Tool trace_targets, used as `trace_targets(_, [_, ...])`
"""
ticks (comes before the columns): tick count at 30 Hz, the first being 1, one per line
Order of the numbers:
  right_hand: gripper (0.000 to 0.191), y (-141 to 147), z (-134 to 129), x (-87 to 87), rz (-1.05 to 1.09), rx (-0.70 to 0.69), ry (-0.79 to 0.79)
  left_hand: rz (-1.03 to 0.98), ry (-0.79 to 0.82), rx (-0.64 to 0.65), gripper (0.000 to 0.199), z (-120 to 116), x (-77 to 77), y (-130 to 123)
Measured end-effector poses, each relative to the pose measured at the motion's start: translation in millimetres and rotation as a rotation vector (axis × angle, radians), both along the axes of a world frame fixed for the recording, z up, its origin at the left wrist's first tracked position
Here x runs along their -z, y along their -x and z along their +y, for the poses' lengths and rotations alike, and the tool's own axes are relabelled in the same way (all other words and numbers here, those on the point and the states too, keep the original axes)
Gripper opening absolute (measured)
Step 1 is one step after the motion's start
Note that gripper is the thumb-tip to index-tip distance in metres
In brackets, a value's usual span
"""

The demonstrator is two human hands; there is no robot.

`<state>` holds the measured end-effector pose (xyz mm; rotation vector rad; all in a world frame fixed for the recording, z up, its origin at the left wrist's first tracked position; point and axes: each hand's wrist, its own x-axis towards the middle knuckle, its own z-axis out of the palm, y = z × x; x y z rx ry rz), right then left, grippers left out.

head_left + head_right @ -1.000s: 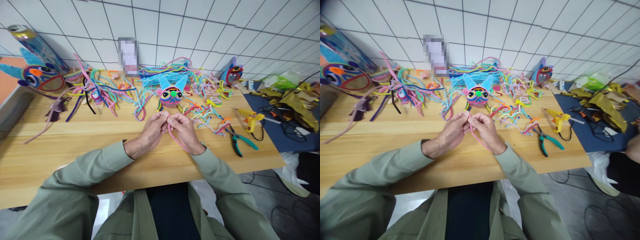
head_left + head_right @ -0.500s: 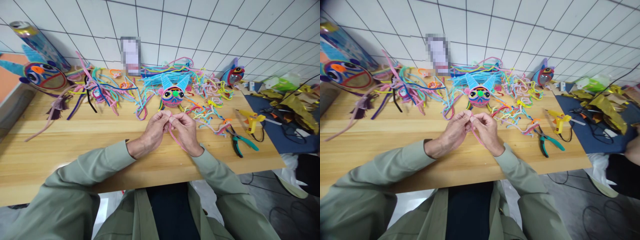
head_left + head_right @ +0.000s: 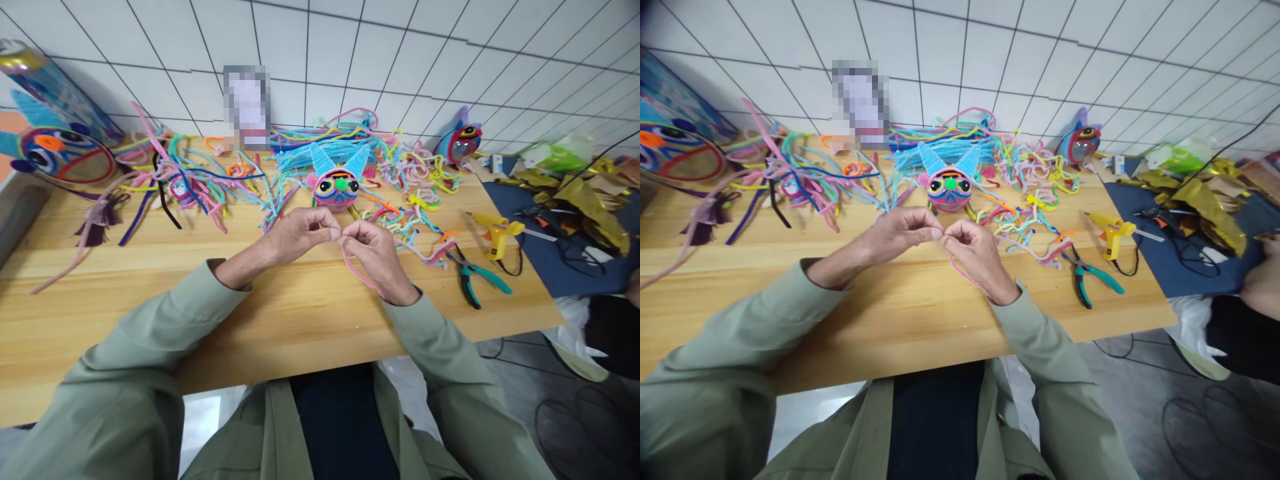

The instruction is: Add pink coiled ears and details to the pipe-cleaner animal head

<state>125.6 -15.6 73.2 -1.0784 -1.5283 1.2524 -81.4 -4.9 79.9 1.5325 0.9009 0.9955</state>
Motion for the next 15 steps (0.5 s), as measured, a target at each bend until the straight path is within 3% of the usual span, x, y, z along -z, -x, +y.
trace_targets(5, [0.022,0.7,-0.4,-0.9,0.012,0.009,0.032,0.011,-0.009,-0.128,0.01,-3.1,2.5,-5.8])
trace_targets(15, [0.028,4.8,-6.2,1.3,0.03,0.076,-0.037,-0.324,0.091,-0.288,0.026,-26.4,13.5,-30.6])
